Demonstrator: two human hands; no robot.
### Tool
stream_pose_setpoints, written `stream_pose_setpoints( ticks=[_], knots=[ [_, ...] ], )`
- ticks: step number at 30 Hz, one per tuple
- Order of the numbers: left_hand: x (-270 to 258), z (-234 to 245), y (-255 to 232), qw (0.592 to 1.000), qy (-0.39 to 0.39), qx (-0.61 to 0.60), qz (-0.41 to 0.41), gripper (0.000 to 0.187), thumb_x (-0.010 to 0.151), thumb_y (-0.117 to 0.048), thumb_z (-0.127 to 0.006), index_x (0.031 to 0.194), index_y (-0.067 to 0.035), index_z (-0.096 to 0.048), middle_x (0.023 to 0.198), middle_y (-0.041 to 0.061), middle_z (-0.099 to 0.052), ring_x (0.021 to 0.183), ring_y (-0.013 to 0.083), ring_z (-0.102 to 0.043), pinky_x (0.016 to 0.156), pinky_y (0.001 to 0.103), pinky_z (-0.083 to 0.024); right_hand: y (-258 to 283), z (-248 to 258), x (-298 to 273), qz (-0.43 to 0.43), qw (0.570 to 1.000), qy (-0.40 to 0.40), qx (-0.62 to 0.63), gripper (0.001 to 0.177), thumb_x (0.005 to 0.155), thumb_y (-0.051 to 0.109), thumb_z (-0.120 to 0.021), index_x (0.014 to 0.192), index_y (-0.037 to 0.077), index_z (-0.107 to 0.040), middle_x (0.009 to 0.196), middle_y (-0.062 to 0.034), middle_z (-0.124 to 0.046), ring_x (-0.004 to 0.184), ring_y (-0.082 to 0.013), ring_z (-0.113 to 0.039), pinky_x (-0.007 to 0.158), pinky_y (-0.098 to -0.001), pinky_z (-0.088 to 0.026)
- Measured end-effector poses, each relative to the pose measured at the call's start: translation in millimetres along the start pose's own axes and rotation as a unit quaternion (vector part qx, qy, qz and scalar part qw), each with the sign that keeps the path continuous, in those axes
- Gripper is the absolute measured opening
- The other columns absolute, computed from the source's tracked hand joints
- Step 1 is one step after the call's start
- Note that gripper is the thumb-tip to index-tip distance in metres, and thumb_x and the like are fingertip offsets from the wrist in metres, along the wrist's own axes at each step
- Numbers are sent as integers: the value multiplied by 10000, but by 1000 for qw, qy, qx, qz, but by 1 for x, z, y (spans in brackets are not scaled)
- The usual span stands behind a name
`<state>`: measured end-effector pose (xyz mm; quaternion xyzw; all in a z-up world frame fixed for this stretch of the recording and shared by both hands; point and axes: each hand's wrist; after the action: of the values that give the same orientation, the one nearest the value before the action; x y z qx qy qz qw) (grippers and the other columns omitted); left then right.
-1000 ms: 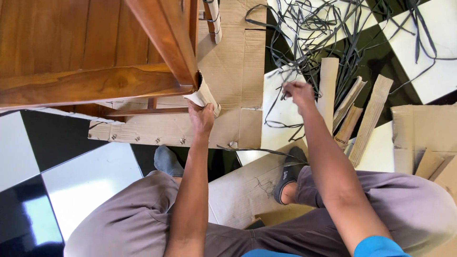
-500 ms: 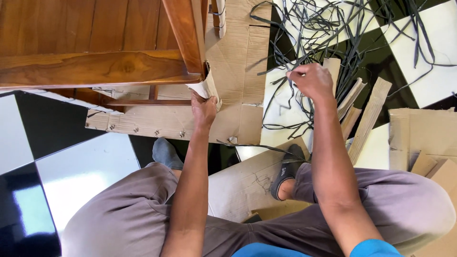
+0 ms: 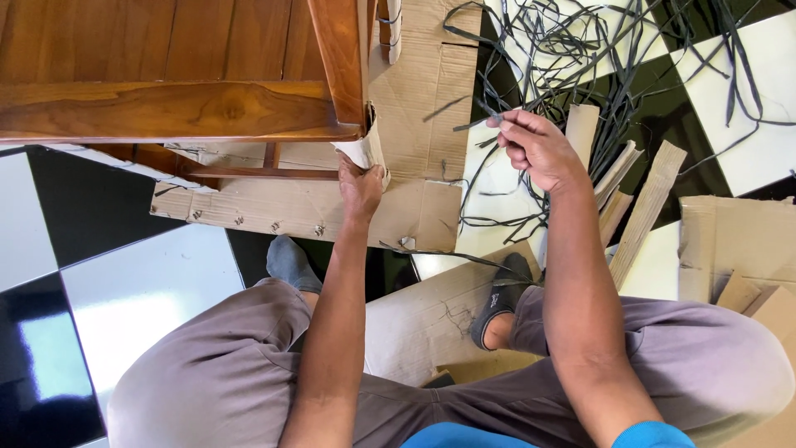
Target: Wrapping wooden furniture legs with cardboard and securing them with plastic ties
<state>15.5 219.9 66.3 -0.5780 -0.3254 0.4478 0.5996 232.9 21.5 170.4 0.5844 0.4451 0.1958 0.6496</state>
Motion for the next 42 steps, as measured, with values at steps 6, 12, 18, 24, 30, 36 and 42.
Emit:
stream_pose_setpoints(
  ticks=[6, 12, 18, 24, 30, 36, 42],
  knots=[
    [3, -8, -2, 999, -23, 25, 22, 507, 634, -21, -606, 1127, -122, -659, 1091, 172, -741, 1163, 350, -664, 1003, 513, -449, -13, -33, 16, 45, 987, -134, 73, 174, 1059, 253, -594, 1088, 119, -700, 611, 91, -413, 443, 34, -312, 375, -113, -272],
    [7, -1, 1, 997, -21, 60, 36, 513, 638, -38, -622, 1138, -144, -658, 1099, 159, -740, 1165, 393, -660, 962, 554, -453, -24, -116, 41, 169, 957, -230, -55, 163, 1035, 214, -623, 980, 135, -755, 655, -13, -570, 584, -89, -548, 533, -213, -402],
    [5, -2, -12, 996, -11, 71, 52, 463, 646, -69, -644, 1105, -124, -624, 1062, 197, -722, 1147, 422, -658, 901, 382, -488, -17, -167, 42, 271, 934, -92, -211, 176, 987, 62, -604, 1102, 138, -715, 852, -160, -715, 680, -275, -725, 635, -361, -593],
    [7, 2, -5, 998, 1, -13, 61, 526, 702, -69, -700, 1211, -165, -609, 1130, 143, -727, 1185, 325, -639, 1026, 486, -446, 13, -177, 26, 253, 929, 34, -266, 447, 936, 141, -704, 1340, 18, -559, 1117, -196, -641, 995, -359, -594, 827, -503, -528],
    [27, 18, 58, 968, 56, -214, 116, 606, 873, -115, -696, 1444, -97, -494, 1351, 243, -638, 1135, 347, -666, 882, 426, -569, 19, -184, 35, 265, 927, 40, -265, 627, 890, 460, -830, 1204, -21, -579, 882, -126, -546, 803, -314, -593, 697, -469, -514],
    [20, 45, 12, 962, 104, -248, 53, 769, 933, 25, -556, 1611, -31, -198, 1580, 282, -378, 1284, 350, -511, 975, 367, -490, 20, -185, 32, 318, 912, -4, -261, 466, 834, 315, -890, 1032, 22, -585, 791, -126, -546, 776, -343, -615, 708, -466, -501],
    [43, 46, 14, 919, 13, -386, 84, 322, 1029, -256, -612, 1340, -191, -666, 1170, 44, -681, 1072, 226, -637, 1034, 428, -470, 25, -188, 29, 299, 919, -17, -256, 435, 793, 307, -916, 996, 88, -600, 751, -79, -552, 724, -277, -612, 669, -407, -515]
  ],
)
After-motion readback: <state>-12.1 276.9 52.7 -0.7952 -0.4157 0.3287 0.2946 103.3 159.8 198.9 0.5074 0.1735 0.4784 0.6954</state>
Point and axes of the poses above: each hand's wrist, its own x-axis towards the middle knuckle, its own z-axis out of the back of the hand, y = z × x
